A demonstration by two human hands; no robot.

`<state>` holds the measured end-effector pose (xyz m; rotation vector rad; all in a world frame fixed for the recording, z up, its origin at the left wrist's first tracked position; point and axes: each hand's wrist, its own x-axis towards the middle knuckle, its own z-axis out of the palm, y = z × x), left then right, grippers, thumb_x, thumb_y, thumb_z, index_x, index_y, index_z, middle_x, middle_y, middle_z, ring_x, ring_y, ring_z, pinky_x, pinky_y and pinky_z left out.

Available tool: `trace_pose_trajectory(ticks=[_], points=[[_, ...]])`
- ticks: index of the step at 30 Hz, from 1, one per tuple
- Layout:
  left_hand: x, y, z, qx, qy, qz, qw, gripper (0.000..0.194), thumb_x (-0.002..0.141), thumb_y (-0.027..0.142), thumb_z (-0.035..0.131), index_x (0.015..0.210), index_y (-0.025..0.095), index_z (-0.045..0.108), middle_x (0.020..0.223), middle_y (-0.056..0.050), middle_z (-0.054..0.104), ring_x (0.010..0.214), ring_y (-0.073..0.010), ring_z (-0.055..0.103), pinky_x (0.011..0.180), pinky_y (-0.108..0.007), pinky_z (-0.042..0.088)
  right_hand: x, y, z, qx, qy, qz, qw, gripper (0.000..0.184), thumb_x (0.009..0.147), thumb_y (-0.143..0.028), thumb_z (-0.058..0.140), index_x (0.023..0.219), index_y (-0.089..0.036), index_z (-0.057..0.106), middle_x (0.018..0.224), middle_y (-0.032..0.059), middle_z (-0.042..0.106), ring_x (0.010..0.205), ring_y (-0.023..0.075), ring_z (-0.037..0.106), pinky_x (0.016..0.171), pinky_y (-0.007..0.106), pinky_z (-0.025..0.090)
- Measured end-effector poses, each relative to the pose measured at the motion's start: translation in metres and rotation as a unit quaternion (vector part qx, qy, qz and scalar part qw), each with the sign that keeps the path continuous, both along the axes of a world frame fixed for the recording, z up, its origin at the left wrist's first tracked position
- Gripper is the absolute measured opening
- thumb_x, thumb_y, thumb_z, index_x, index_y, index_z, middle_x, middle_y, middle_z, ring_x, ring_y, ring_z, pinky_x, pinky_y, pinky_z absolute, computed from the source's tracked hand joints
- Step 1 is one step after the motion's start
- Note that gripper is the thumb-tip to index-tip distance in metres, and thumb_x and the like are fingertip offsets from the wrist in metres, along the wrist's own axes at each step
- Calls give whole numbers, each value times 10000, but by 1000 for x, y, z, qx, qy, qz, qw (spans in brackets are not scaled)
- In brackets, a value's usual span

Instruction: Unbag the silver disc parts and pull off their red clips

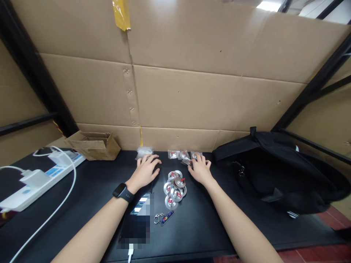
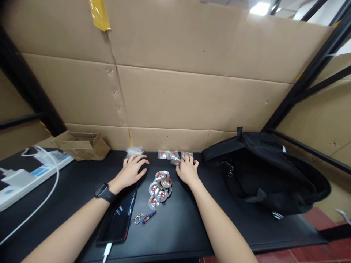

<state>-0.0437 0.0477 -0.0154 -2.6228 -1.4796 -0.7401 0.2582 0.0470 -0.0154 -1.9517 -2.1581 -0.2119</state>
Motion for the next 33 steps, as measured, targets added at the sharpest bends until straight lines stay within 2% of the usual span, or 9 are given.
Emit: trace_pose_trajectory(ticks=[4, 8, 13, 17, 22, 27, 33], points=[[1, 1, -1, 6, -11, -4, 1000, 264, 927, 264, 548, 1172, 291, 640, 1442, -78, 548, 1350, -350, 403, 1018, -546, 353, 3, 2, -2, 53, 16, -10, 998, 267, 955, -346, 519, 1138, -199, 646, 1491, 173, 461, 1331, 333, 367, 962, 496, 348], [1, 1, -2, 9, -7, -3, 1000, 269, 928, 259, 543, 1179, 284, 636, 1446, -84, 544, 1347, -352, 397, 1016, -557, 344, 8, 7, -5, 89, 22, -13, 996, 192, 972, -316, 525, 1043, -213, 671, 1459, 152, 502, 1293, 330, 394, 941, 493, 345], [1, 1, -2, 13, -5, -3, 1000, 260, 932, 261, 538, 1172, 286, 633, 1443, -78, 545, 1345, -343, 400, 1003, -545, 353, 13, 12, -7, 138, 36, -13, 990, 200, 999, -273, 497, 1020, -211, 686, 1389, 139, 570, 1244, 313, 437, 922, 481, 328], [1, 2, -2, 18, -7, -4, 1000, 266, 945, 246, 512, 1178, 289, 632, 1438, -72, 548, 1339, -330, 413, 1003, -528, 359, 17, 14, -8, 146, 65, -1, 987, 216, 1005, -258, 473, 997, -211, 684, 1291, 132, 627, 1172, 300, 479, 883, 452, 328], [1, 3, -3, 22, -15, -3, 1000, 286, 955, 217, 482, 1190, 292, 625, 1435, -71, 555, 1330, -320, 426, 996, -517, 355, 19, 13, -3, 116, 149, 22, 982, 209, 993, -289, 491, 932, -225, 680, 1225, 94, 655, 1109, 279, 526, 847, 414, 347], [0, 4, -4, 21, -13, 0, 1000, 291, 949, 209, 489, 1192, 291, 627, 1445, -74, 548, 1341, -324, 414, 1005, -523, 345, 13, 3, 13, 112, 245, 67, 961, 212, 985, -369, 512, 952, -246, 681, 1248, 88, 641, 1141, 289, 535, 877, 425, 383], [0, 4, -2, 21, -14, 1, 1000, 300, 953, 205, 475, 1197, 296, 623, 1441, -67, 551, 1348, -314, 413, 1004, -507, 349, 1, -10, 28, 105, 363, 167, 911, 216, 983, -401, 531, 939, -235, 660, 1255, 92, 617, 1185, 271, 549, 1027, 453, 393]])
